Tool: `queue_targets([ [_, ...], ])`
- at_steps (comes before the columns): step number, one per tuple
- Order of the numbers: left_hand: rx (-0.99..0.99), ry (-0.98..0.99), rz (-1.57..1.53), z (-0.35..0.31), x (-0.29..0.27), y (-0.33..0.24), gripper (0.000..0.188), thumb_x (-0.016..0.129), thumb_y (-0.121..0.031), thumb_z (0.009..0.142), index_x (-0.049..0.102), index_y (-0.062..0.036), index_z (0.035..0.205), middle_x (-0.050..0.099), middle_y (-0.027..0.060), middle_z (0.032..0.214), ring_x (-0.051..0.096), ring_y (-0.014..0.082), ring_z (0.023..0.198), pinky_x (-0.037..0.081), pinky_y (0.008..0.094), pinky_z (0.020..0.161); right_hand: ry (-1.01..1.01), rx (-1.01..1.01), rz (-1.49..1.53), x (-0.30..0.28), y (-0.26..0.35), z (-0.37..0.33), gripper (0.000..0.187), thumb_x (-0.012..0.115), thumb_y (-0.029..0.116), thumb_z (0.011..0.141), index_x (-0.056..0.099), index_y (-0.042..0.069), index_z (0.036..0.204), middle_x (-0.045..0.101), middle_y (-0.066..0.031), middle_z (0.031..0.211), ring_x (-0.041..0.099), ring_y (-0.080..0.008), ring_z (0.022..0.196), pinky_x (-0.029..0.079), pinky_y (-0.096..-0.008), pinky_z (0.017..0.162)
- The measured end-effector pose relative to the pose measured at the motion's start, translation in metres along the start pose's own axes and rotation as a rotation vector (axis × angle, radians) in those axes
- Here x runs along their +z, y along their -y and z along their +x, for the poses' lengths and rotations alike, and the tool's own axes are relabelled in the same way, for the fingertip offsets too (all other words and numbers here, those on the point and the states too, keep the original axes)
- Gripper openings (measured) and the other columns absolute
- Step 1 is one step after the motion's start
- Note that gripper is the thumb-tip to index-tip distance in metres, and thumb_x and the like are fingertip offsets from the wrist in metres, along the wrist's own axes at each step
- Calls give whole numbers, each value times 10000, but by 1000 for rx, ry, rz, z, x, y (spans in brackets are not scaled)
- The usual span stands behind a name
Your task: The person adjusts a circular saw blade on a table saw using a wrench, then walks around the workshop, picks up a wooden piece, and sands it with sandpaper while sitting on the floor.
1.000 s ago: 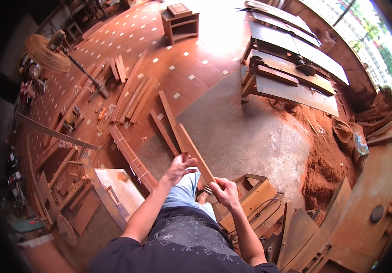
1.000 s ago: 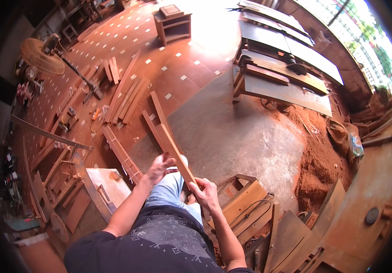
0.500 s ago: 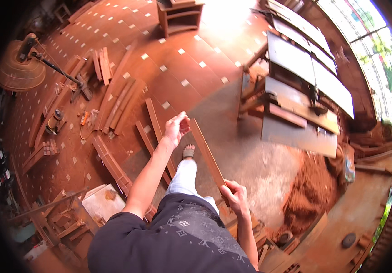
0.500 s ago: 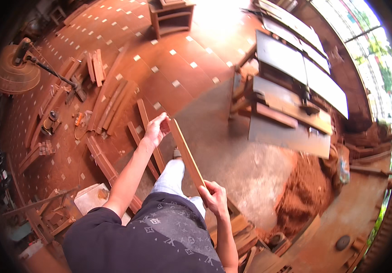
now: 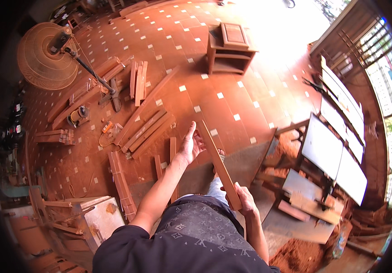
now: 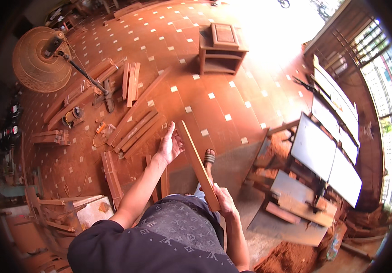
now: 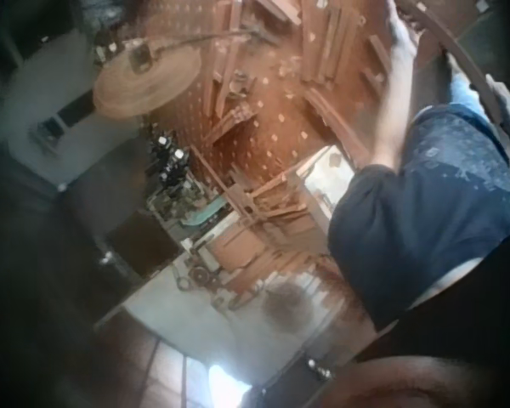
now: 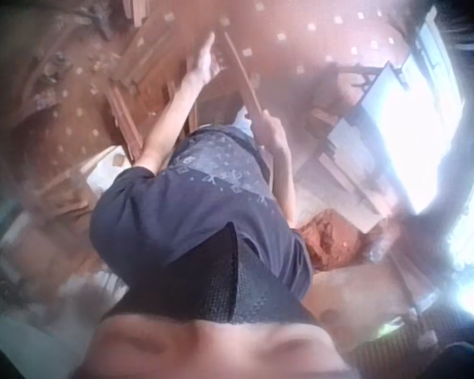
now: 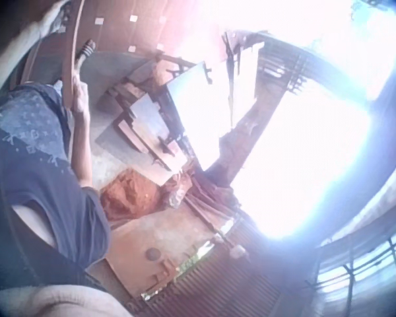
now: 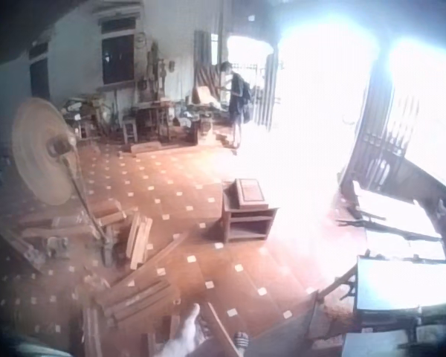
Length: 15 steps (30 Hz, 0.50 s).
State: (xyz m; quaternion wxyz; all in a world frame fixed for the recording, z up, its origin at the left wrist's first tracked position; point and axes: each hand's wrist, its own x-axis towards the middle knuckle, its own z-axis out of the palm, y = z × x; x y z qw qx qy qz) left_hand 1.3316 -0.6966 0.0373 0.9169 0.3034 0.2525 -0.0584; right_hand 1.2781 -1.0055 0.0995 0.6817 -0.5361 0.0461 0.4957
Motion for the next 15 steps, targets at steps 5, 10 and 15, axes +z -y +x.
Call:
queue_targets([
  [5,168,-267,78,97,27,-87,321,736,-481,944,678,-181,1042,726,-22,960,681,112,828,549,310,720,139,33,-80,-38,118,113,662,427,535,1090,695,-64,1178,612,-32,689,559,-121,517,456,-267,484],
  [10,268,-235,153,151,74,-163,350,733,-385,962,663,-97,1147,721,21,1028,706,130,884,582,299,777,253,83,-65,-47,230,221,614,386,483,1115,688,-46,1189,624,-50,711,570,-129,534,471,-279,485],
  [15,333,-222,245,211,87,-228,375,751,-326,950,656,-46,1181,698,47,1070,694,140,930,583,293,804,357,150,-50,-23,330,329,635,359,483,1120,661,-74,1156,598,-63,672,524,-148,449,425,-267,429],
])
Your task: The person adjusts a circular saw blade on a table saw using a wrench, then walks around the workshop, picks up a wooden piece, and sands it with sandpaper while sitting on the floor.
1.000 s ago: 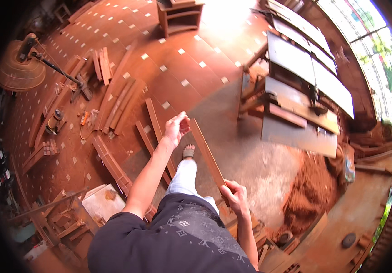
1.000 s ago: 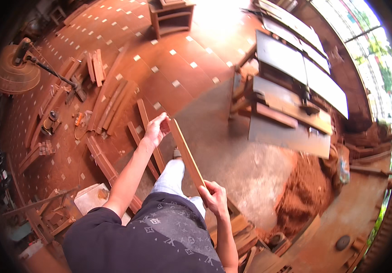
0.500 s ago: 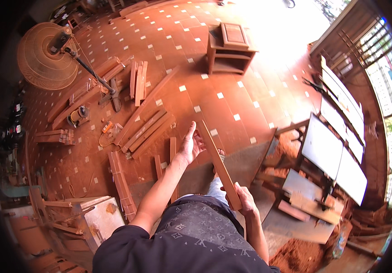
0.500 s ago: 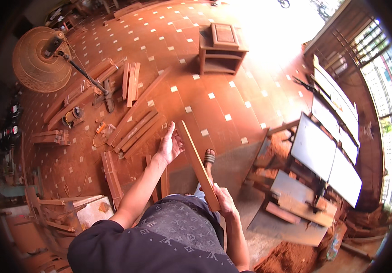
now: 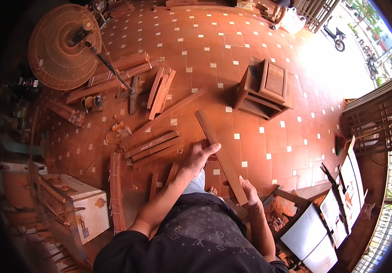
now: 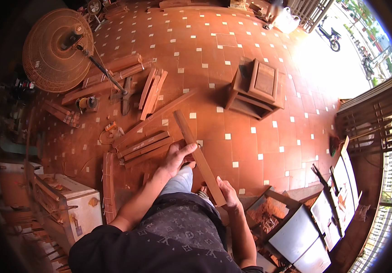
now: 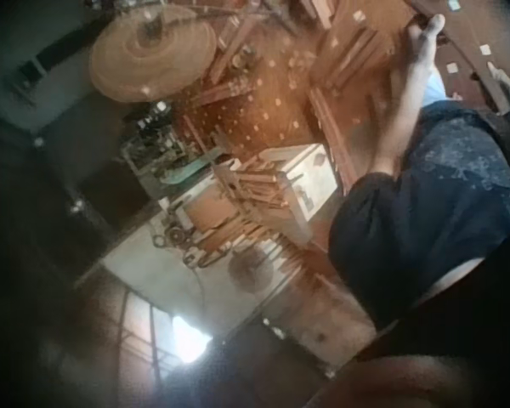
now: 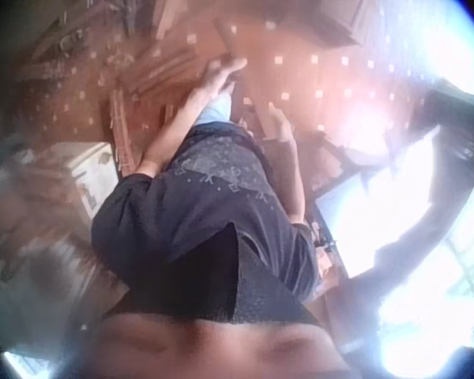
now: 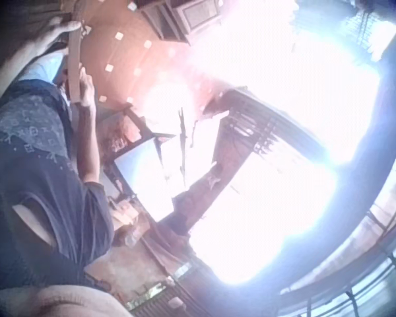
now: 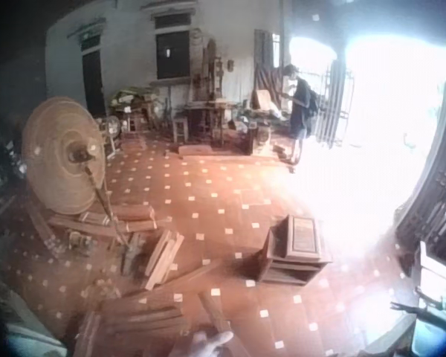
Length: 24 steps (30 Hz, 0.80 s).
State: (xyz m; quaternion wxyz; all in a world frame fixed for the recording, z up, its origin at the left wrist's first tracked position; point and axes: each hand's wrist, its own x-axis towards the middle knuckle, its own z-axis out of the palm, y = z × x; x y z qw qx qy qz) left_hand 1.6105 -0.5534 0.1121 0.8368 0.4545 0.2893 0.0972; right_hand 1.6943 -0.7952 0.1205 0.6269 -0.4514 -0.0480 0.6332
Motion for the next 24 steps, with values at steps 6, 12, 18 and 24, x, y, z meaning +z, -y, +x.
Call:
queue_targets([
  [6,1,-82,-12,145,-26,-88,329,779,-362,924,702,-56,1019,728,34,954,692,128,836,568,301,775,57,-11,-30,-24,101,119,674,346,513,1109,607,-95,1235,567,-75,663,509,-153,466,406,-279,443],
  [12,177,-390,-31,316,-78,-195,289,697,-370,985,709,-90,913,721,19,822,703,122,714,590,266,631,119,-14,-183,-49,222,220,676,283,480,1131,602,-104,1252,561,-60,666,520,-138,530,426,-291,512],
  [18,41,-301,-120,465,-87,-243,438,646,-494,1006,612,-149,1273,703,76,1154,688,151,847,613,307,649,129,5,-82,-94,324,342,598,369,481,1117,648,-46,1076,587,-77,705,546,-165,487,437,-281,456],
  [24,154,-187,-114,616,-76,-305,316,717,-360,983,642,-154,1209,754,91,1006,722,136,843,625,307,629,147,77,-124,-145,452,470,583,383,498,1113,656,-6,1003,605,-73,713,579,-155,515,456,-278,460],
])
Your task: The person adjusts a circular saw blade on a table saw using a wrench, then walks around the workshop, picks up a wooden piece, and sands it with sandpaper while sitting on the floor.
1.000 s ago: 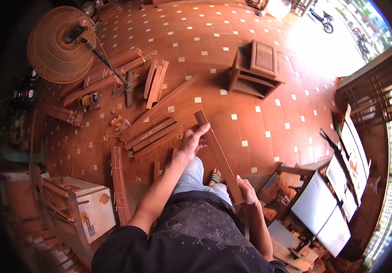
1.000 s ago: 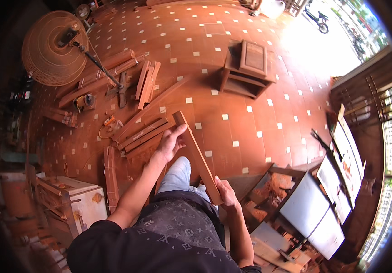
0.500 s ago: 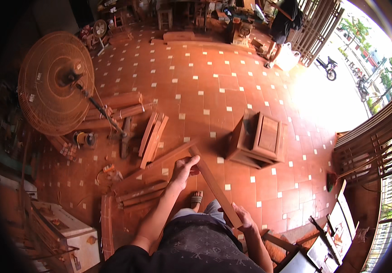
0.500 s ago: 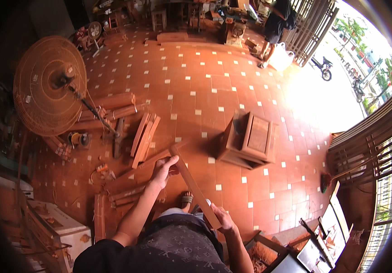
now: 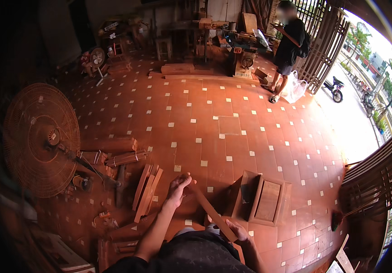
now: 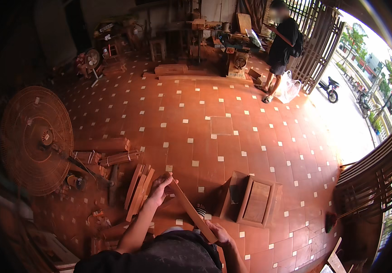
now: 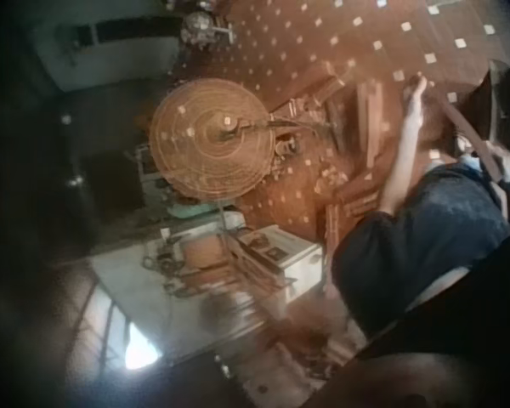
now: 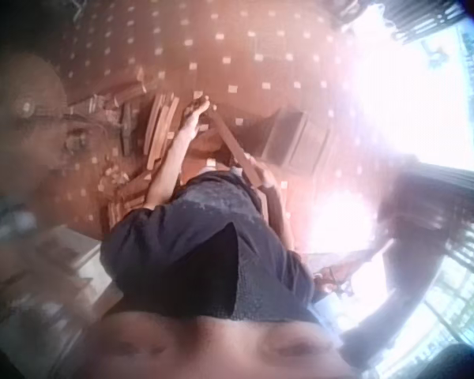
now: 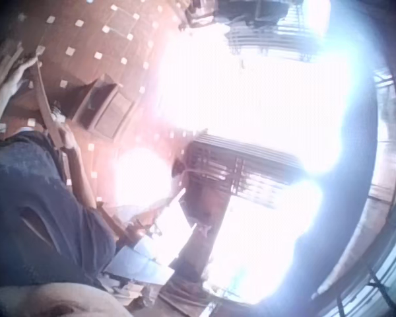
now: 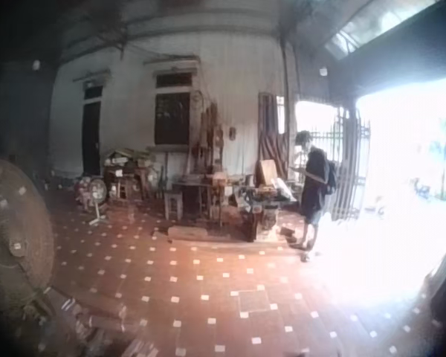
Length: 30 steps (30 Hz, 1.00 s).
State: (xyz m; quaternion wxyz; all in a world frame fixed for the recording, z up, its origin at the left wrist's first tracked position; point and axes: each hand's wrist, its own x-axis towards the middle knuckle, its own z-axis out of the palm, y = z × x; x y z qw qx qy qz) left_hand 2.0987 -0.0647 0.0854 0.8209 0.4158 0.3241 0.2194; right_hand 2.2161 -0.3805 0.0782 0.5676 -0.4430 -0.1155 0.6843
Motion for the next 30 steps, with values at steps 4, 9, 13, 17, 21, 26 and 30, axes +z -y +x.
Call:
queue_targets([
  [4,-48,-179,-50,81,8,-38,314,666,-406,1003,644,-140,1169,759,104,965,740,170,814,643,344,639,-23,150,-208,-38,102,66,608,436,523,1097,706,-22,1092,678,-76,843,621,-131,687,493,-279,631],
  [9,-85,-403,-115,186,-19,-72,434,637,-528,990,640,-126,1153,756,104,946,759,195,851,645,344,622,-36,-29,-587,-46,228,157,582,620,496,1025,665,-39,1248,720,-77,985,646,-146,870,533,-313,761],
  [13,-85,-522,-193,292,-35,-98,442,655,-532,982,646,-119,1136,756,96,917,764,189,823,628,323,562,10,-269,-836,-63,297,258,512,682,382,993,642,3,1336,748,-116,929,675,-167,704,539,-339,672],
  [17,-83,-602,-189,408,-60,-137,434,669,-519,980,654,-115,1137,761,87,894,763,170,798,625,311,549,-122,-93,-965,-54,383,361,457,651,357,997,665,98,1374,723,-134,788,668,-175,608,532,-352,635],
  [21,-89,-547,-108,520,-69,-193,296,718,-424,974,668,-175,1127,759,64,897,755,149,759,606,288,524,-230,52,-898,-59,461,457,428,638,373,1002,707,101,1326,757,-170,882,734,-211,714,569,-370,725],
  [26,-41,-315,-127,668,-63,-266,221,772,-282,949,685,-199,1134,729,-12,918,715,101,747,592,253,561,-302,-117,-881,-80,566,560,480,667,421,984,704,78,1318,762,-188,1065,747,-275,887,570,-396,808],
  [30,-79,-309,-114,780,-46,-299,211,804,-243,922,688,-195,1092,716,-50,939,683,67,796,575,226,636,-340,-225,-919,-126,620,646,526,690,472,967,719,52,1282,770,-171,922,737,-223,763,564,-377,716],
])
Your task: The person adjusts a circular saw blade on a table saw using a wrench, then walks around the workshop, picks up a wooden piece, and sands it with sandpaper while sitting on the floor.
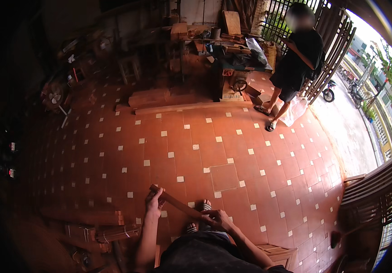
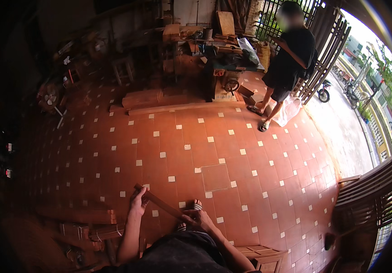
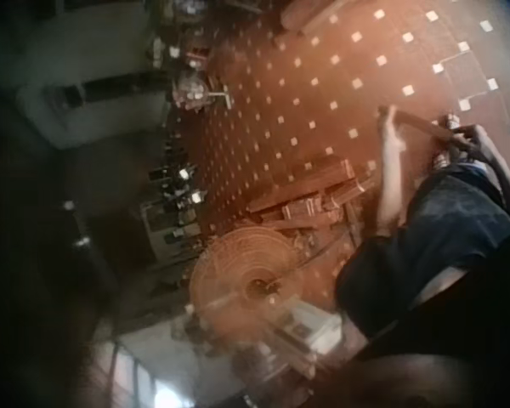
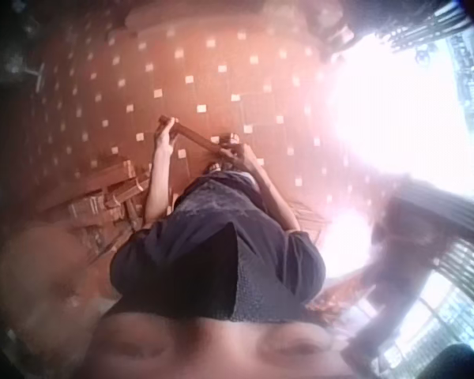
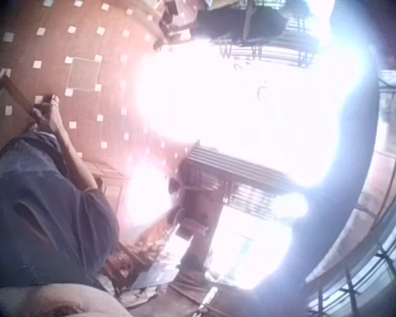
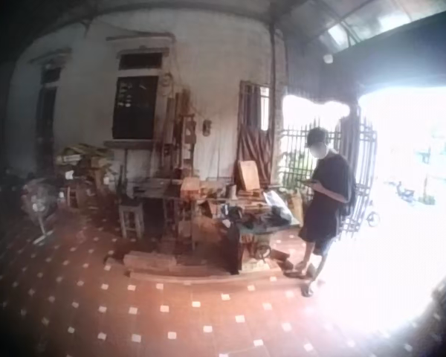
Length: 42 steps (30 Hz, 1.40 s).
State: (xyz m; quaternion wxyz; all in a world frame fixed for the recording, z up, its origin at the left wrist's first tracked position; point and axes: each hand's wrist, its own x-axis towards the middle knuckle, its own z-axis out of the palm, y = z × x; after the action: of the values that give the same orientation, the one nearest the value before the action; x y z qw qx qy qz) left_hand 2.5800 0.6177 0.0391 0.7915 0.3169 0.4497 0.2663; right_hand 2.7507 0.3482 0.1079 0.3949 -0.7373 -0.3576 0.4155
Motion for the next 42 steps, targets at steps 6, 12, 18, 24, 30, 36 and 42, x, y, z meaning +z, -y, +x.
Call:
queue_targets([
  [6,-73,12,6,148,98,-40,250,831,-216,894,696,-187,1102,719,-65,996,675,61,821,572,240,673,-57,-44,91,-74,2,166,615,742,476,925,701,-36,1262,764,-190,910,731,-216,781,559,-378,718],
  [12,-88,26,-76,269,203,-100,194,754,-201,959,681,-184,1137,753,-11,1108,708,89,873,591,268,700,21,-91,47,-177,57,328,642,761,493,907,690,-24,1282,762,-195,946,719,-227,749,560,-367,685],
  [18,-47,18,-82,378,293,-165,194,738,-219,971,668,-173,1147,746,8,1118,715,113,917,605,299,729,99,-133,85,-254,98,484,654,748,472,931,644,-35,1331,765,-181,928,705,-184,677,562,-340,620],
  [24,-74,9,-128,523,314,-232,205,762,-299,947,681,-167,1080,698,-13,1042,664,122,936,585,320,782,193,-3,159,-294,123,634,594,755,423,941,655,-11,1334,765,-167,916,678,-149,596,546,-308,561],
  [30,-132,-184,-235,681,301,-294,240,800,-353,909,688,-175,1026,636,-40,941,628,129,908,554,329,818,243,-6,125,-339,171,763,580,796,343,924,642,-42,1330,761,-153,848,700,-150,595,547,-284,525],
  [36,15,-329,-402,782,278,-360,205,791,-304,918,687,-162,1022,667,-12,932,673,150,809,621,345,734,348,51,102,-371,198,887,578,838,257,895,629,-49,1337,752,-126,823,691,-139,577,532,-265,491],
  [42,58,-467,-434,807,259,-403,301,793,-317,926,684,-125,1131,629,30,981,674,178,824,636,362,752,609,153,264,-376,239,1017,571,837,261,899,630,-54,1328,719,-108,780,670,-135,544,516,-269,469],
])
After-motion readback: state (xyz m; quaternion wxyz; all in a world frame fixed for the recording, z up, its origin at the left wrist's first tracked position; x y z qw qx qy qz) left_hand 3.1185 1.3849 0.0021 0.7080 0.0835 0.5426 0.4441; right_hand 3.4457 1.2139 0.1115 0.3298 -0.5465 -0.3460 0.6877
